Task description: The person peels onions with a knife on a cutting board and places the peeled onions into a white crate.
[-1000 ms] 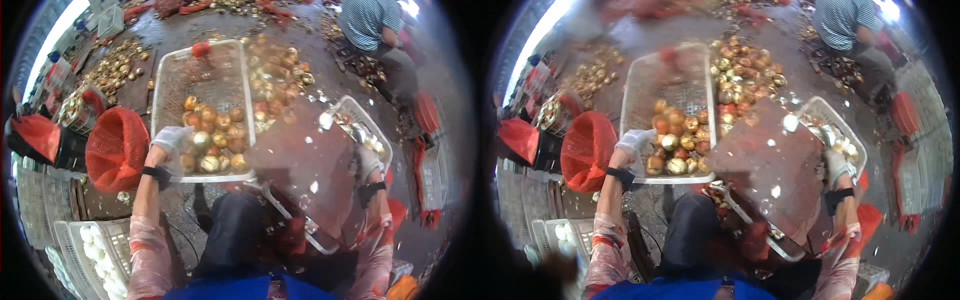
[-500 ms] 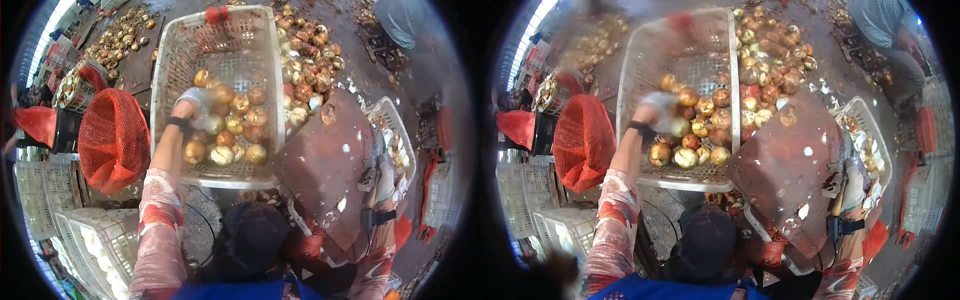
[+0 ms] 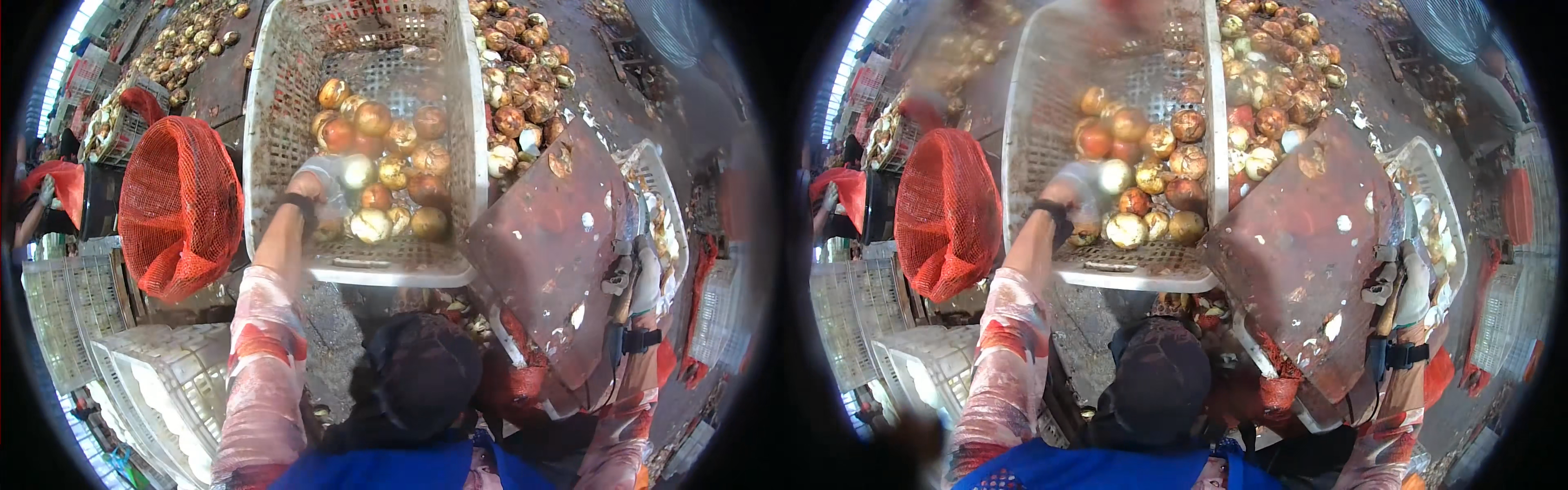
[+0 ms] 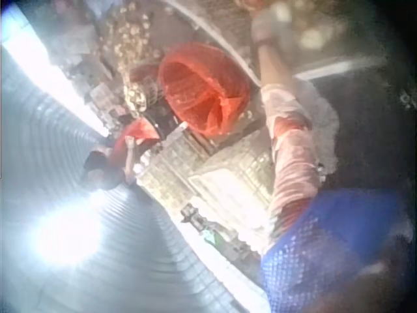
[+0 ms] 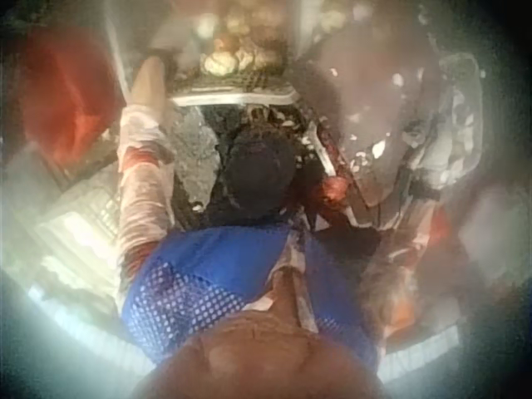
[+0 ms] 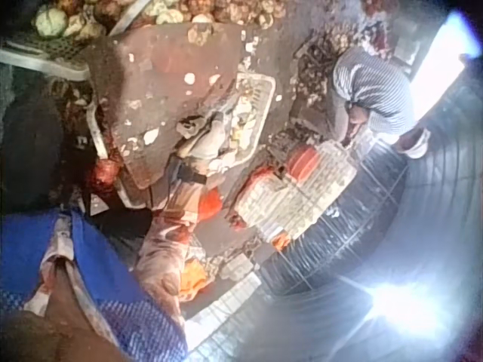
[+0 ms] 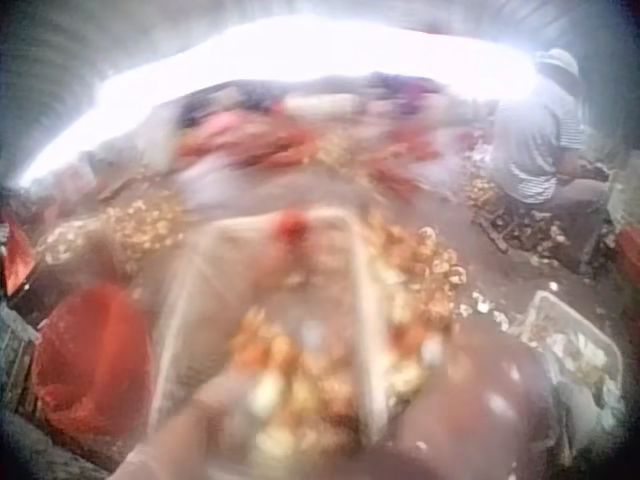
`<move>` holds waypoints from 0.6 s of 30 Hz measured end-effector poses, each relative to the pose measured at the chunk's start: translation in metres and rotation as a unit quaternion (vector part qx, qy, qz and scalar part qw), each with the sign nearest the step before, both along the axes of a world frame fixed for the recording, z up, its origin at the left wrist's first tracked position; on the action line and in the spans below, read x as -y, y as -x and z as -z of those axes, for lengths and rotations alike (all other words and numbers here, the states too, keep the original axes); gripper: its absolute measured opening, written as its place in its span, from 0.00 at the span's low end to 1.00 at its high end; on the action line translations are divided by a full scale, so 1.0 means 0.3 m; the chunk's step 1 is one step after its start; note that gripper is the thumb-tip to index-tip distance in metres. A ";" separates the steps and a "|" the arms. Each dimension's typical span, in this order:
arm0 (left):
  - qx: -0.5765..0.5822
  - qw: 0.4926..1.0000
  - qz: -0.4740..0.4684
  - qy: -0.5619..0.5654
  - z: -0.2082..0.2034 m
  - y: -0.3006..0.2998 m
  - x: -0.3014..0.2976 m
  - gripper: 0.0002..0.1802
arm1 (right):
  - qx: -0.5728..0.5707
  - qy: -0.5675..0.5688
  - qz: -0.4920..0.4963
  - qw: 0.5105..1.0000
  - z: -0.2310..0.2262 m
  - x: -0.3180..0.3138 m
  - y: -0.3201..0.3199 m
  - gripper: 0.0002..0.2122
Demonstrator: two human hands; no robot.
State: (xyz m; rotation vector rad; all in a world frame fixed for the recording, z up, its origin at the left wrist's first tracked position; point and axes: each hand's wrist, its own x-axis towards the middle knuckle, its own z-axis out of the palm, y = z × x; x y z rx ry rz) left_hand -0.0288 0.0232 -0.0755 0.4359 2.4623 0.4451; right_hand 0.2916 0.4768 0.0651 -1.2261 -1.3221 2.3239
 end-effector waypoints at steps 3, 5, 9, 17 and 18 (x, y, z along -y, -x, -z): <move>0.062 0.994 0.003 -0.089 -0.051 -0.018 0.009 0.14 | 0.027 -0.043 -0.031 0.998 0.010 -0.011 -0.002 0.18; 0.025 0.988 0.153 0.013 -0.104 -0.104 -0.040 0.22 | 0.025 -0.035 -0.026 0.999 0.017 0.002 0.013 0.20; 0.154 0.971 0.180 -0.018 -0.076 -0.180 -0.118 0.28 | 0.040 -0.083 -0.033 0.995 -0.009 -0.002 -0.010 0.22; 0.203 0.974 0.078 -0.063 0.037 -0.197 -0.080 0.21 | -0.005 -0.099 -0.043 0.994 0.000 0.003 -0.004 0.16; 0.199 0.974 0.082 -0.064 0.019 -0.193 -0.093 0.21 | -0.009 -0.101 -0.039 0.994 0.000 -0.003 -0.007 0.16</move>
